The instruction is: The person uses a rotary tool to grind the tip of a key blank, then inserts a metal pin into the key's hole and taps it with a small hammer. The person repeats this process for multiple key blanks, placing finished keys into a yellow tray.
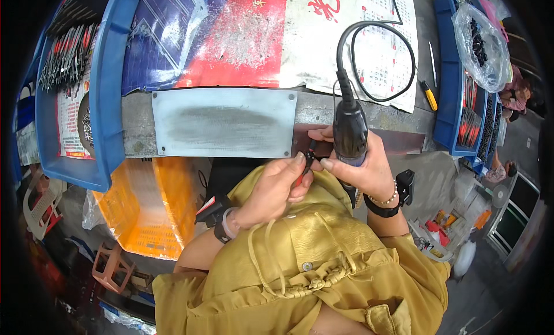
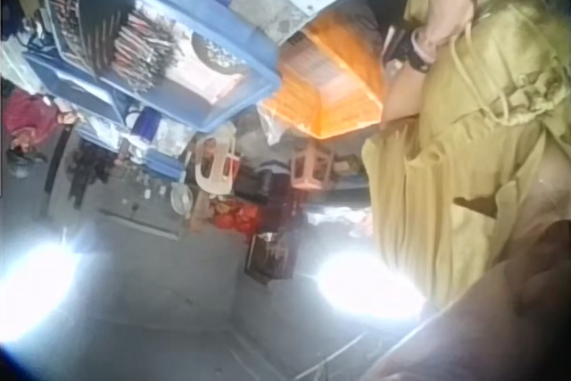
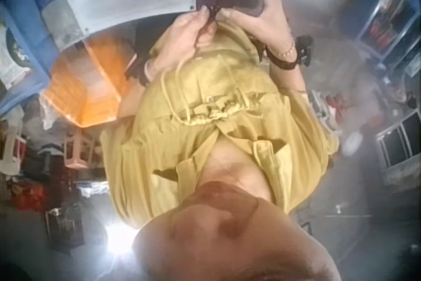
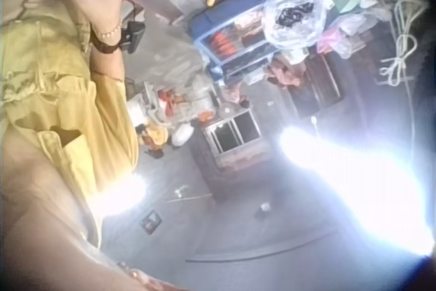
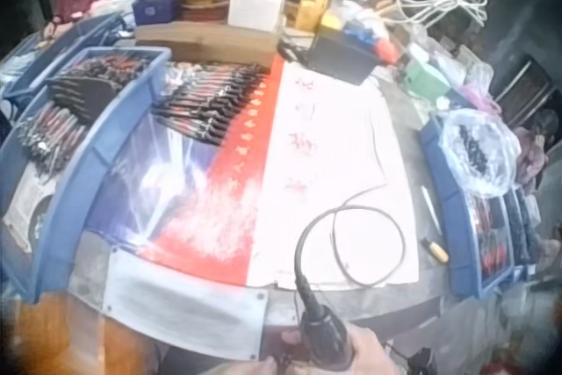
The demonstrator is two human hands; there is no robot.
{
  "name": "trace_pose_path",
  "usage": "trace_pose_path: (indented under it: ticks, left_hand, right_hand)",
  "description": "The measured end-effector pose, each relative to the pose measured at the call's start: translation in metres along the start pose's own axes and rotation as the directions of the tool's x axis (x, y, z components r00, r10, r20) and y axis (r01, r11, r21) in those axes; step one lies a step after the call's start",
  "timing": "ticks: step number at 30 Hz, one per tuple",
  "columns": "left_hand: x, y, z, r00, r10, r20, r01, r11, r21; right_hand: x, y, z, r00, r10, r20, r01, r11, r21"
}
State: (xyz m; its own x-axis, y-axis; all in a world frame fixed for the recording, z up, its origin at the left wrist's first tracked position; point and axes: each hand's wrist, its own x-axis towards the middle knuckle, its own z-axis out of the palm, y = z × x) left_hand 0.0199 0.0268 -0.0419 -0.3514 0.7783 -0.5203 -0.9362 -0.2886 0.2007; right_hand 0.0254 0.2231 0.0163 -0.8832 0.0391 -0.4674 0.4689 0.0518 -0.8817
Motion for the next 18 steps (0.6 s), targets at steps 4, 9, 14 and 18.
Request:
trace_pose_path:
  ticks: [4, 9, 14, 18]
  left_hand:
    - [0.003, -0.009, 0.002, 0.999, 0.017, -0.041, -0.017, 1.0, -0.009]
    - [0.005, -0.016, 0.013, 0.989, 0.096, -0.113, -0.096, 0.995, 0.003]
    - [0.006, -0.02, 0.02, 0.963, 0.12, -0.241, -0.114, 0.993, 0.037]
    - [0.007, -0.021, 0.017, 0.969, 0.194, -0.153, -0.166, 0.97, 0.177]
  right_hand:
    - [-0.001, 0.001, -0.004, 0.999, 0.039, 0.024, -0.04, 0.999, 0.032]
    - [-0.004, 0.005, -0.001, 0.999, 0.008, -0.045, -0.009, 1.0, -0.011]
    - [-0.007, 0.013, 0.001, 0.997, -0.032, -0.075, 0.027, 0.997, -0.071]
    - [-0.007, 0.008, -0.003, 1.0, -0.003, -0.012, 0.001, 0.996, -0.087]
